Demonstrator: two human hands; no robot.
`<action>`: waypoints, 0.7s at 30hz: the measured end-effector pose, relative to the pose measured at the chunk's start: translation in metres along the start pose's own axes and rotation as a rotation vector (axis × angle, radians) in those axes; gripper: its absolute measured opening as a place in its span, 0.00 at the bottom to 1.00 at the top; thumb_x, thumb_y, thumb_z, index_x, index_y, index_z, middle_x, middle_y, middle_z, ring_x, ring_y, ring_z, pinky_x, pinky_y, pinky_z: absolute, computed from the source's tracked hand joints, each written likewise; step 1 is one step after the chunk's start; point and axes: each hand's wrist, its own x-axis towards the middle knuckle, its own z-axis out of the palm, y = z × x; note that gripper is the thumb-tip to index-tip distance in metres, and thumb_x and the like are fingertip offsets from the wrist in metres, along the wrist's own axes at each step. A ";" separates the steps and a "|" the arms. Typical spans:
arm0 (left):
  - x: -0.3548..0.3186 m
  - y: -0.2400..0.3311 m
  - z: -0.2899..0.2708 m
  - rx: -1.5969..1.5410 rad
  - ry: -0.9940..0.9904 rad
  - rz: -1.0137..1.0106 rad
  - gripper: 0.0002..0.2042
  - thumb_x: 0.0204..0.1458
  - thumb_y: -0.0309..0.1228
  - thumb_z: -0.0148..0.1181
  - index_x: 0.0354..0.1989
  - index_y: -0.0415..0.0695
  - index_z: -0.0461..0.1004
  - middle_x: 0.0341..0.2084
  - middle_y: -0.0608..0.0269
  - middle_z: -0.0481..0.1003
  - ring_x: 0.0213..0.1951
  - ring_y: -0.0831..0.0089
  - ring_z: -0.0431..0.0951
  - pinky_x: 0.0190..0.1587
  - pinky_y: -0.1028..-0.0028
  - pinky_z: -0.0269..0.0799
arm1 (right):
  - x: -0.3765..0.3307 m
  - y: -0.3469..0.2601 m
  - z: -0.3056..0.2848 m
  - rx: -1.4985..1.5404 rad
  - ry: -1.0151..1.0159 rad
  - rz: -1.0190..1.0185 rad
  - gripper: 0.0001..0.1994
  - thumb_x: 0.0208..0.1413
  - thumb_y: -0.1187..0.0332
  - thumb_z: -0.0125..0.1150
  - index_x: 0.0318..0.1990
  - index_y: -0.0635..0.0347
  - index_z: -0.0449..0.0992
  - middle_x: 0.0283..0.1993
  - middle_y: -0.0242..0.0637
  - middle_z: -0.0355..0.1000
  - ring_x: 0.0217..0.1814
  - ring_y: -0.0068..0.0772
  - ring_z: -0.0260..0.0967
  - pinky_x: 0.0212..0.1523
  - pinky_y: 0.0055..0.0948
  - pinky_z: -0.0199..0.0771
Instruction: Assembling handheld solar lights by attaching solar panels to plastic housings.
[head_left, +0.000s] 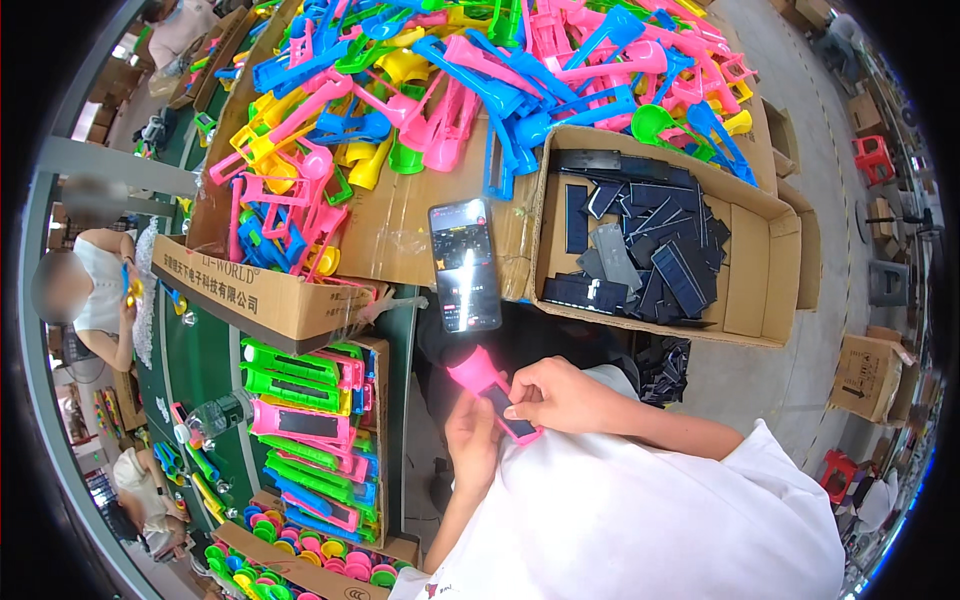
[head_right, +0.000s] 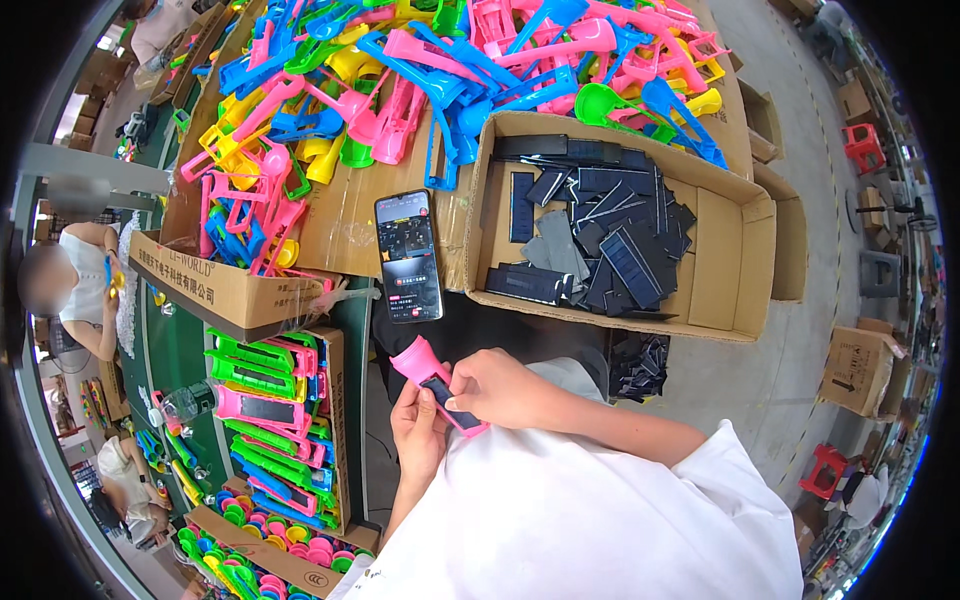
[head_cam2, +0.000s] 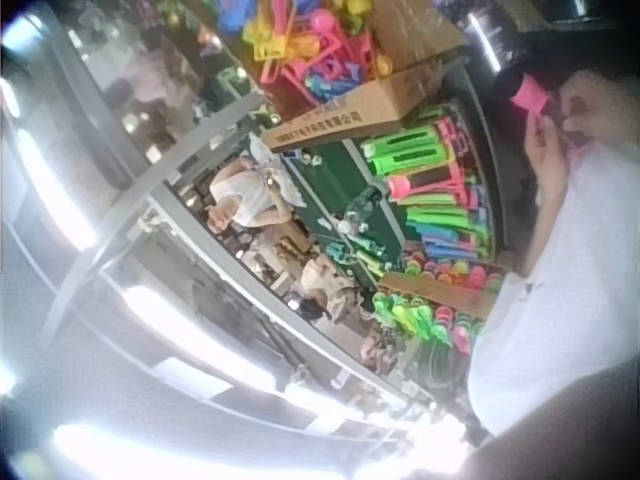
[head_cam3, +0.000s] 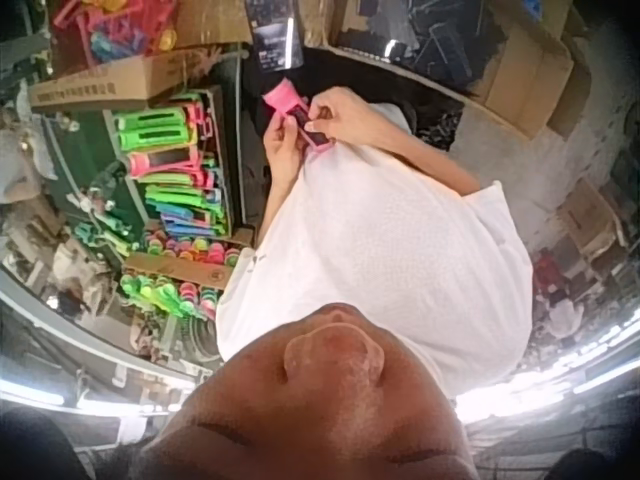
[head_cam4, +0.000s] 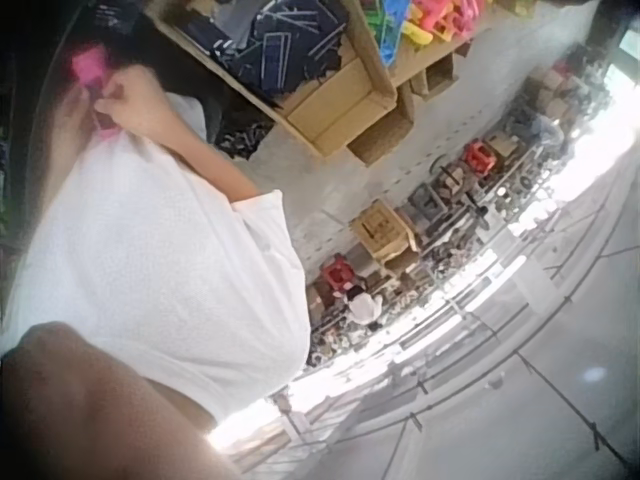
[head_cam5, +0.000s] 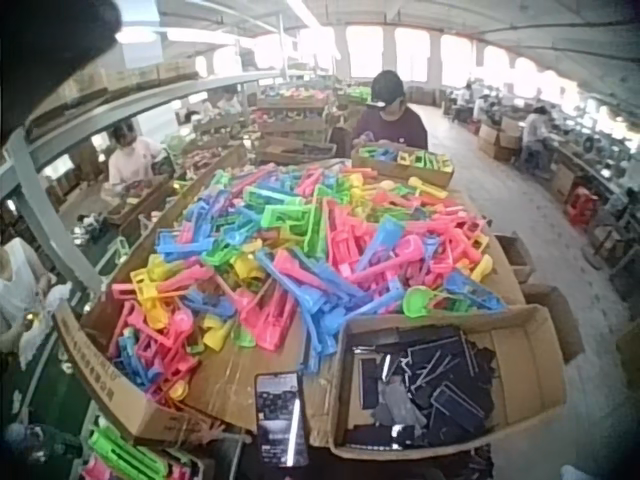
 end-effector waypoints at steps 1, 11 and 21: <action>0.000 0.000 0.000 0.000 -0.002 0.002 0.23 0.72 0.33 0.52 0.70 0.35 0.62 0.63 0.48 0.73 0.59 0.65 0.78 0.62 0.64 0.75 | -0.001 -0.003 -0.001 0.006 -0.036 0.056 0.11 0.55 0.68 0.70 0.33 0.70 0.80 0.32 0.50 0.82 0.36 0.42 0.82 0.40 0.37 0.78; 0.000 0.001 0.006 0.137 0.075 0.045 0.17 0.71 0.28 0.51 0.64 0.34 0.70 0.55 0.55 0.78 0.53 0.75 0.79 0.56 0.75 0.74 | 0.000 0.015 0.009 0.096 0.013 -0.054 0.08 0.59 0.72 0.70 0.35 0.70 0.79 0.26 0.41 0.79 0.25 0.24 0.76 0.29 0.27 0.75; 0.000 0.004 0.007 0.183 0.070 0.119 0.18 0.72 0.32 0.52 0.64 0.33 0.69 0.57 0.55 0.77 0.54 0.73 0.78 0.57 0.72 0.75 | -0.005 -0.003 0.015 0.045 0.098 -0.012 0.09 0.56 0.71 0.71 0.35 0.70 0.79 0.29 0.44 0.80 0.30 0.32 0.79 0.34 0.31 0.77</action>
